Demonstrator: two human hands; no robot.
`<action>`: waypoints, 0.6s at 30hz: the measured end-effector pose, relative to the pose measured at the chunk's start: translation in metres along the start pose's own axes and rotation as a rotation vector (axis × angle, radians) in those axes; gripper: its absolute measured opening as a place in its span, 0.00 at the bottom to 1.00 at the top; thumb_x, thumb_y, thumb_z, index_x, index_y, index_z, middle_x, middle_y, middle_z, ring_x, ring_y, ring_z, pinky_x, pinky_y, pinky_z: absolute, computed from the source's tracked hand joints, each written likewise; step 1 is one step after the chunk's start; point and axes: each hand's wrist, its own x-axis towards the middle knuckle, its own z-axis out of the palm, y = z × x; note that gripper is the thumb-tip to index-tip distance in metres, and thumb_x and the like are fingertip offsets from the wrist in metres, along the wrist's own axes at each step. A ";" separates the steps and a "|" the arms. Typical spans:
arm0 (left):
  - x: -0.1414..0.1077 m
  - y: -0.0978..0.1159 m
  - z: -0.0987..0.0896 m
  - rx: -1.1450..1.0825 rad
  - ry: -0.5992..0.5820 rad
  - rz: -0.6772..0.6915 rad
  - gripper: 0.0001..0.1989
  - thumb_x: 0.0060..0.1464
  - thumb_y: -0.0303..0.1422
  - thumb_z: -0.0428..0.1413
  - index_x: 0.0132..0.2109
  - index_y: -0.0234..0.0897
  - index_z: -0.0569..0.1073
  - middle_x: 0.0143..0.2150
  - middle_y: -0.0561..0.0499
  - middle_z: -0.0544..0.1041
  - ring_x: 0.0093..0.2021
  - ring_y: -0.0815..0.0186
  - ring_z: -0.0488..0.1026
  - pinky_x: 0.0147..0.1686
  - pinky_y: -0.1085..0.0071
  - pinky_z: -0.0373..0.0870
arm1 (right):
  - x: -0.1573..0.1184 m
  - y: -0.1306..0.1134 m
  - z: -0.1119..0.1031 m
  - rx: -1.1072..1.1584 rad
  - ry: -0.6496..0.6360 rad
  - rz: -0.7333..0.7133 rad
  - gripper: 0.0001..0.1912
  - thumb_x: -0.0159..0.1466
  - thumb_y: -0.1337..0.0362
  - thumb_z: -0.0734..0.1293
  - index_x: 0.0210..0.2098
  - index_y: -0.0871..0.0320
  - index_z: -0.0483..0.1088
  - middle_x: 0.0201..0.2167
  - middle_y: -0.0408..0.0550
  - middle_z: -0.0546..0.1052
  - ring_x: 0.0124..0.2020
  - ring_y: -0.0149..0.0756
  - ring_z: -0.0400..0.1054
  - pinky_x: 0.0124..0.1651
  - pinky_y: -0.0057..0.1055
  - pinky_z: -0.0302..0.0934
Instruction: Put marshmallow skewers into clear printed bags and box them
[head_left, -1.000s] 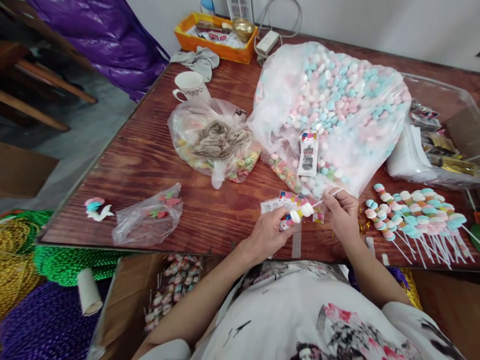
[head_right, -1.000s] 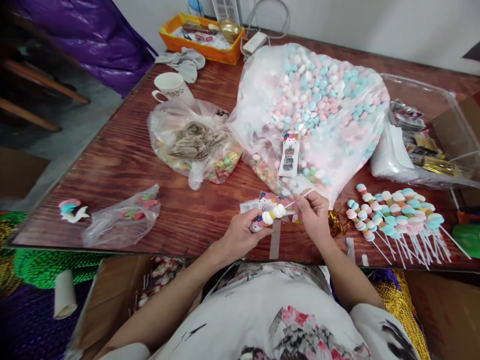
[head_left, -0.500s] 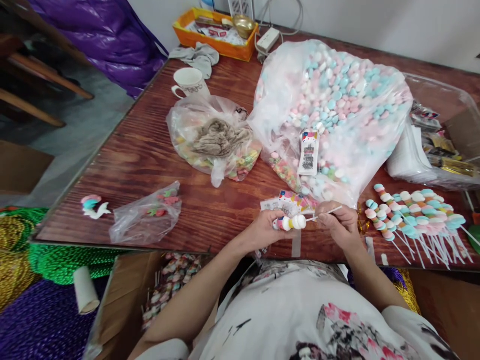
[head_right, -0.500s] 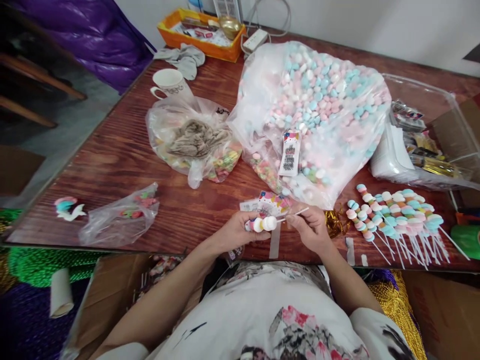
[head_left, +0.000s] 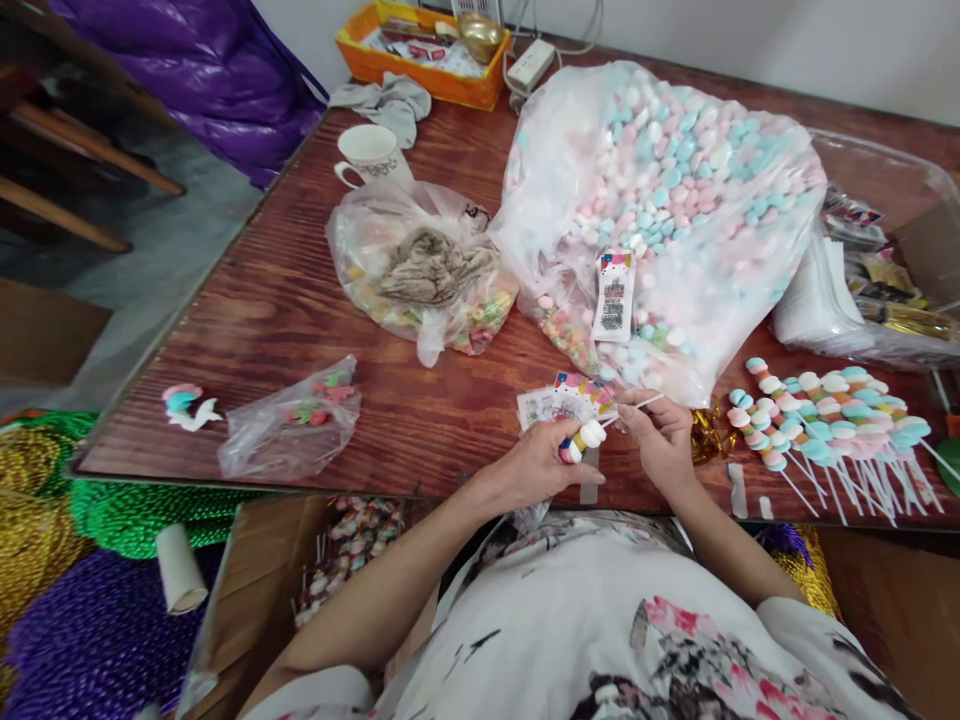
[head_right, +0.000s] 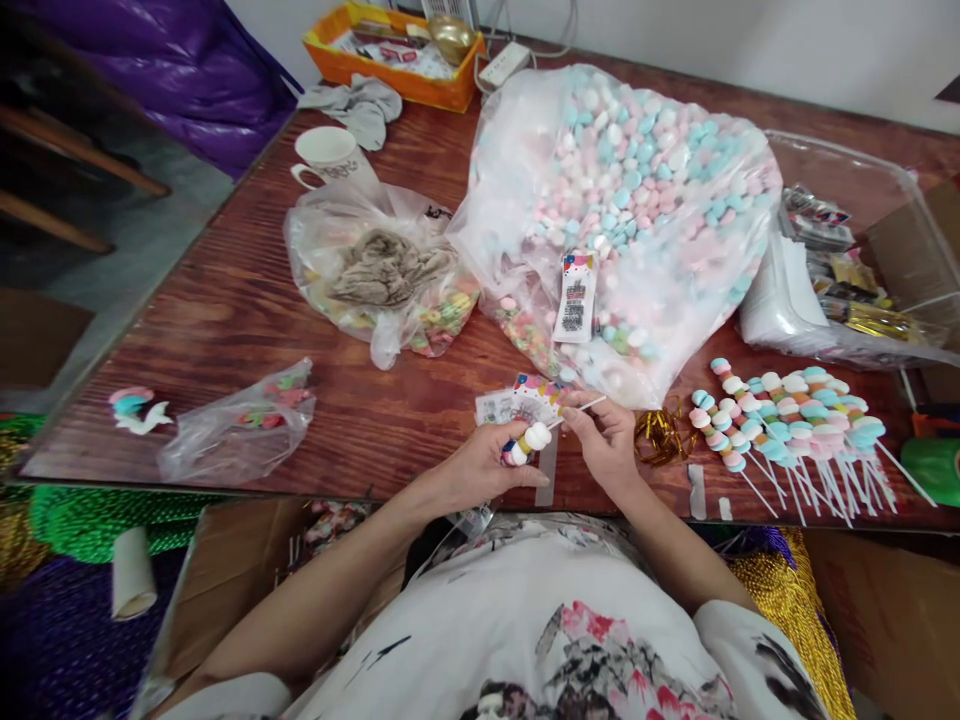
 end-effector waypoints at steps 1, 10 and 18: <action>0.001 0.001 0.000 0.016 -0.006 0.001 0.15 0.44 0.37 0.66 0.30 0.34 0.68 0.25 0.59 0.63 0.27 0.72 0.57 0.27 0.76 0.55 | -0.002 0.000 0.001 0.008 0.006 0.002 0.05 0.60 0.60 0.69 0.31 0.55 0.74 0.21 0.39 0.74 0.22 0.29 0.65 0.28 0.28 0.60; 0.005 0.008 -0.006 -0.154 -0.103 -0.001 0.17 0.42 0.37 0.67 0.34 0.35 0.69 0.28 0.59 0.64 0.29 0.71 0.61 0.30 0.75 0.59 | -0.006 -0.001 0.000 -0.008 -0.079 -0.009 0.11 0.59 0.58 0.70 0.25 0.57 0.72 0.14 0.37 0.66 0.16 0.26 0.56 0.21 0.26 0.51; 0.001 0.004 -0.002 0.320 -0.004 0.030 0.09 0.48 0.29 0.59 0.38 0.38 0.69 0.29 0.56 0.69 0.31 0.66 0.66 0.31 0.73 0.60 | -0.010 -0.003 0.004 -0.042 -0.023 -0.071 0.11 0.59 0.59 0.70 0.23 0.57 0.71 0.18 0.39 0.70 0.20 0.27 0.59 0.26 0.27 0.56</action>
